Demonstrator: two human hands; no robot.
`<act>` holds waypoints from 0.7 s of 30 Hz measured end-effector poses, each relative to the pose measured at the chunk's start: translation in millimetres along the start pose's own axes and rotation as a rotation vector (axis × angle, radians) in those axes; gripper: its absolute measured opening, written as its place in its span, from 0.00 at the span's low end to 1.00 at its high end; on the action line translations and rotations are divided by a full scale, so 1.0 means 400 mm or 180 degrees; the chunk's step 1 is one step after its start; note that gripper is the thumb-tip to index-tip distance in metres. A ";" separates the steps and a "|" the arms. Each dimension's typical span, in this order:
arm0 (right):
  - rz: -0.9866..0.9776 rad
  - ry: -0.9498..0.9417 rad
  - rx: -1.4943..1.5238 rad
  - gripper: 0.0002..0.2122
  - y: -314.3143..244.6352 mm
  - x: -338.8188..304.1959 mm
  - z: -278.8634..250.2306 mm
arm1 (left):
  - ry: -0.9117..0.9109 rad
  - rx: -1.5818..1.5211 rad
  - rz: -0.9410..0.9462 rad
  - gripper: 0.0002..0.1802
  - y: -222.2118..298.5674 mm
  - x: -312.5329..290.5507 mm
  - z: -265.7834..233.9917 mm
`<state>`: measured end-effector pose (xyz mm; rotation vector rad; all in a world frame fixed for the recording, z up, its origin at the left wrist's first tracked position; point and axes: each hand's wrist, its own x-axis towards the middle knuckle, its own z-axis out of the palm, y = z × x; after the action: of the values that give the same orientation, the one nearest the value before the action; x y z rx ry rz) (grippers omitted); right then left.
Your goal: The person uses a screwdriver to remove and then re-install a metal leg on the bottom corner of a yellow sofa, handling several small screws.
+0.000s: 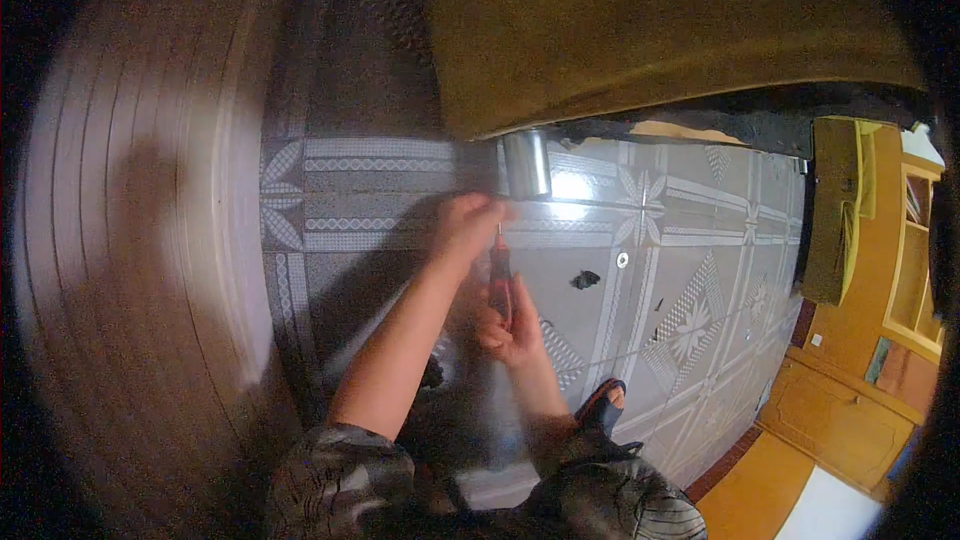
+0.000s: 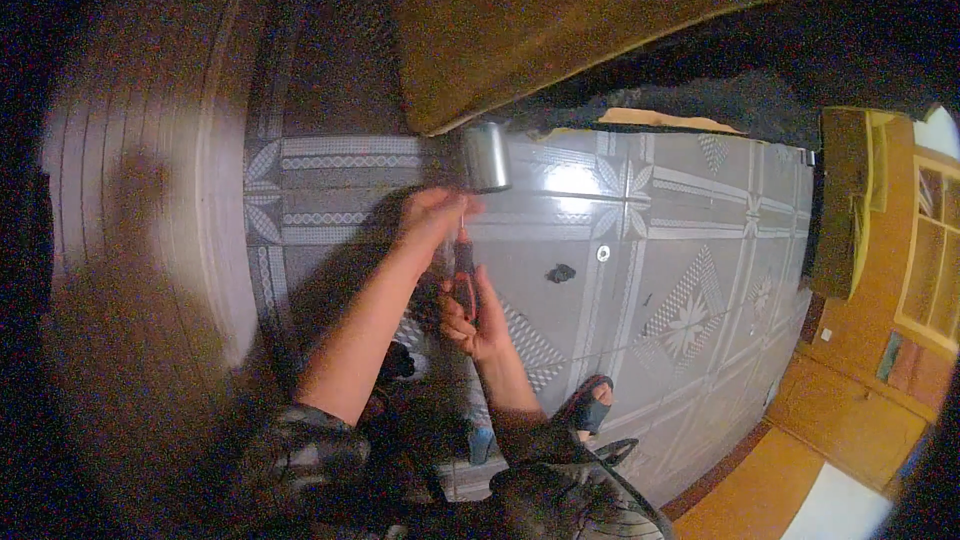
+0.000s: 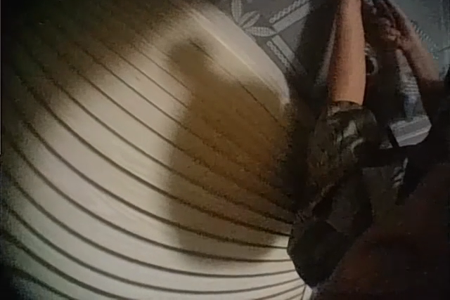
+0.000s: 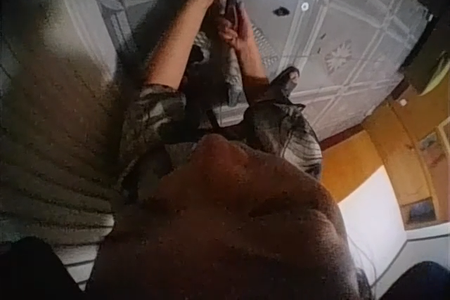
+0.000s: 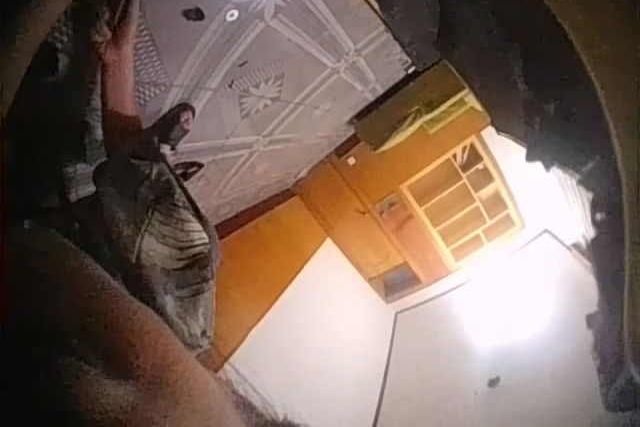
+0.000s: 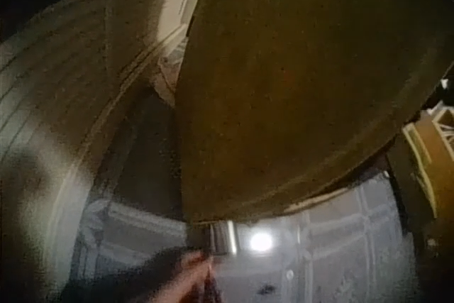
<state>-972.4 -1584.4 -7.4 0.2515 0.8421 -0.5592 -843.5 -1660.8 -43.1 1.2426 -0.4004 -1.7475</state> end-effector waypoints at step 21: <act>-0.0159 -0.0749 0.0629 0.21 0.048 0.037 0.004 | -0.0101 -0.0141 -0.0141 0.10 0.027 -0.006 0.010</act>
<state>-952.6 -1574.7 -17.6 0.3386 0.5668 -0.7054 -841.4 -1665.3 -32.4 1.2018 -0.3531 -1.8063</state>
